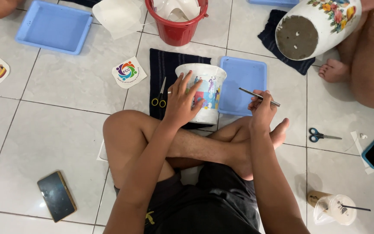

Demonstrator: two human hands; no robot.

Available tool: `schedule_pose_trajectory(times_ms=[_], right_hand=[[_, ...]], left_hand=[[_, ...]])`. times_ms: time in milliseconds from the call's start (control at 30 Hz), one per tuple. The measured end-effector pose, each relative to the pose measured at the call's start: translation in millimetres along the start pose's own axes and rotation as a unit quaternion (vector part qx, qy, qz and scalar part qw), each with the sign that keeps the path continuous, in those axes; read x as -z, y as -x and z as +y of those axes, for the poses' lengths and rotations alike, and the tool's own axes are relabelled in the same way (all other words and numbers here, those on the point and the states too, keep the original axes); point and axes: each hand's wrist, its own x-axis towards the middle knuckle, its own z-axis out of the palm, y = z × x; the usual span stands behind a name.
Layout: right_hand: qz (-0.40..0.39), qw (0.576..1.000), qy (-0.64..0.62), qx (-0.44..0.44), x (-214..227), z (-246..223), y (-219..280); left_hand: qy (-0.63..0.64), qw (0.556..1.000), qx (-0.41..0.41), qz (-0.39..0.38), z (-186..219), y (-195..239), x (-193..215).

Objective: The person applies a printed sticker to the curved surface of a white ceramic pot, smoothing it with their hands and then using a small metal tool to press the edges and remove air bubbles.

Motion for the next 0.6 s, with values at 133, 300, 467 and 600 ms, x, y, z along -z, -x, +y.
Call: schedule_pose_trajectory(times_ms=[133,300,467,600], right_hand=[[0.019,1.0,-0.001,-0.008,-1,4,-2],[-0.005,0.999,0.029,-0.012,3,18,-11],[-0.025,0.999,0.048,-0.001,-6,15,-4],[-0.038,0.998,0.051,-0.001,-7,19,-5]], left_hand=[[0.086,0.994,0.072,0.017,-13,6,-2],[0.282,0.906,0.293,0.117,-38,17,5],[0.17,0.976,0.113,0.078,-5,13,31],[0.013,0.991,-0.09,-0.094,13,11,27]])
